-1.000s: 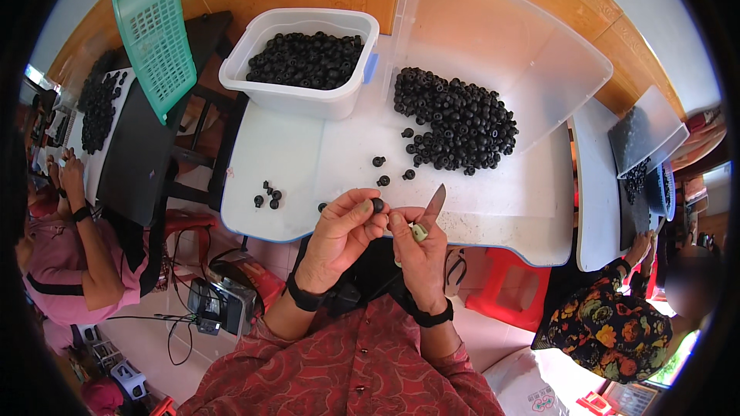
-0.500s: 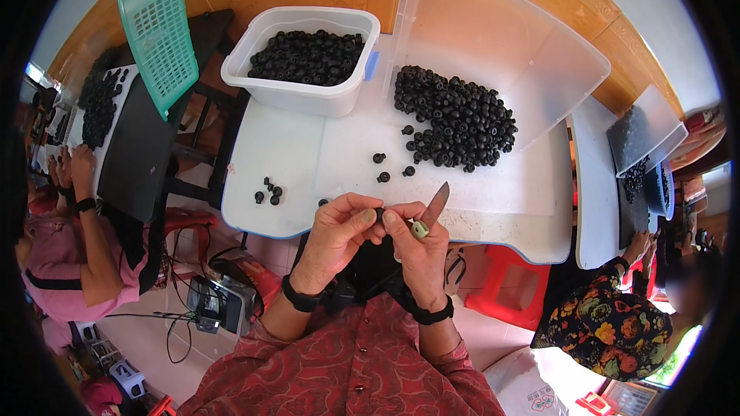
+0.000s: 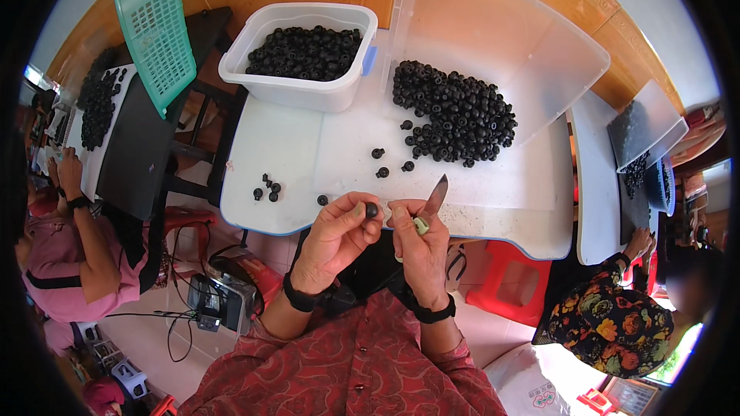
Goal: Manually inspect, slice, or trim small raw black rubber or plastic components on a clean production table using a knife.
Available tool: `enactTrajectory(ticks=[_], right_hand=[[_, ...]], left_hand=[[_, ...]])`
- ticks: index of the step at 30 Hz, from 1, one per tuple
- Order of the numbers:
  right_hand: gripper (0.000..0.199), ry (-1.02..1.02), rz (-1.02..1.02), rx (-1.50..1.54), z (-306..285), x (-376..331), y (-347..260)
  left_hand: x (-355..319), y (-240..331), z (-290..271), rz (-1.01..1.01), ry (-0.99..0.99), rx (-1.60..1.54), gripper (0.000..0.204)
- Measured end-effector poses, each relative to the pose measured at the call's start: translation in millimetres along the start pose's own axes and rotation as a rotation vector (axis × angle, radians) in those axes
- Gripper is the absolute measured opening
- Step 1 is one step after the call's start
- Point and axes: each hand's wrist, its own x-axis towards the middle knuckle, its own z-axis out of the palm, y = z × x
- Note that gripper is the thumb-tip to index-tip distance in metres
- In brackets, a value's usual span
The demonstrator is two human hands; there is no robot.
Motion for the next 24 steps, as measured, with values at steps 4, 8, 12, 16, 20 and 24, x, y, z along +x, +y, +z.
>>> enactTrajectory(ticks=[4,8,12,16,20,24], right_hand=[[0.017,-0.021,0.0,-0.004,-2.4,-1.6,0.3],[0.013,-0.055,-0.045,0.004,5.6,-3.1,-4.4],[0.009,-0.046,-0.054,0.014,7.1,-2.0,-3.4],[0.007,-0.074,-0.025,0.001,3.0,-2.0,-4.1],[0.01,-0.02,0.017,-0.003,1.2,-2.3,-3.4],[0.017,0.078,-0.4,-0.543,2.6,1.7,6.8]], left_hand=[[-0.3,-0.5,1.8,-0.017,-0.011,-0.083,0.018],[0.5,-5.4,-1.8,-0.005,0.017,-0.081,0.017],[-0.5,-5.7,-2.4,0.021,0.036,0.001,0.017],[-2.7,-4.7,-0.9,0.029,0.049,0.039,0.017],[-3.7,-1.7,6.7,0.015,0.059,0.007,0.017],[-4.7,-1.0,6.9,0.029,0.028,-0.009,0.017]])
